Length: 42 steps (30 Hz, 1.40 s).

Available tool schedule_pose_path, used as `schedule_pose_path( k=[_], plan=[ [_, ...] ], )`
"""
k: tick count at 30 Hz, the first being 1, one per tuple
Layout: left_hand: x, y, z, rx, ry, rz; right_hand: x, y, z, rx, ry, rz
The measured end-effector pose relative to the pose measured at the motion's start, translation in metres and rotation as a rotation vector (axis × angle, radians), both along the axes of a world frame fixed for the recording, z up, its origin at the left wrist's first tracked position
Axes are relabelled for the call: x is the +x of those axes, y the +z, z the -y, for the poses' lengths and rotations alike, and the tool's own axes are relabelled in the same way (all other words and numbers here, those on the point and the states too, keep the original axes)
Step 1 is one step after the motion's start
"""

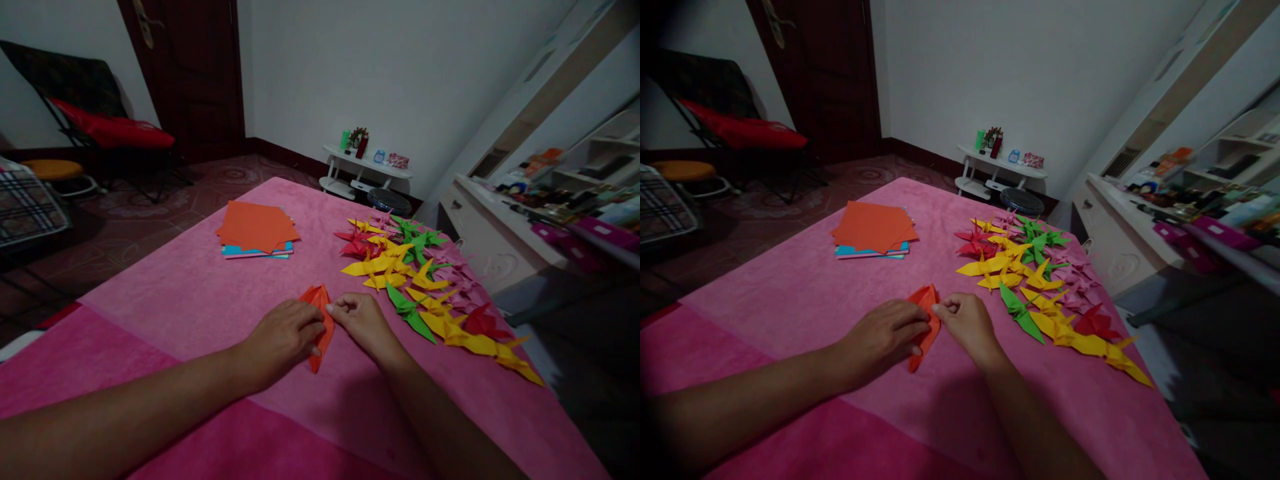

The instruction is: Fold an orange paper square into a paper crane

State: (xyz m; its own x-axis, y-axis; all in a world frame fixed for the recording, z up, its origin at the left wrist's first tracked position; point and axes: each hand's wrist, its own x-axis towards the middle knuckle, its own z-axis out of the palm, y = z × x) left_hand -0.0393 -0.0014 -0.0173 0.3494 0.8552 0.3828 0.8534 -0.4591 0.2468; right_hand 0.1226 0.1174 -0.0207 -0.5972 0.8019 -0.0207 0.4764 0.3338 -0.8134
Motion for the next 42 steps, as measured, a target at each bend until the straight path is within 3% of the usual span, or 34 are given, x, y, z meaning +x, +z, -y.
schedule_pose_path(
  k=[15,23,30,36,42],
  plan=[
    [-0.004,-0.007,0.001,-0.038,0.057,0.085,-0.013,0.006,-0.001,0.103,-0.118,0.147],
    [-0.003,-0.003,-0.001,-0.056,0.035,0.135,-0.023,-0.005,-0.019,-0.061,-0.106,0.019],
    [-0.004,-0.007,0.000,-0.035,0.014,0.172,-0.030,0.002,-0.024,-0.226,-0.069,-0.072],
    [-0.003,-0.006,0.000,-0.058,0.024,0.166,-0.031,0.001,-0.026,-0.168,-0.076,-0.019],
    [-0.004,-0.005,-0.001,-0.077,0.028,0.169,-0.033,0.010,-0.015,0.101,-0.138,0.260]
  ],
)
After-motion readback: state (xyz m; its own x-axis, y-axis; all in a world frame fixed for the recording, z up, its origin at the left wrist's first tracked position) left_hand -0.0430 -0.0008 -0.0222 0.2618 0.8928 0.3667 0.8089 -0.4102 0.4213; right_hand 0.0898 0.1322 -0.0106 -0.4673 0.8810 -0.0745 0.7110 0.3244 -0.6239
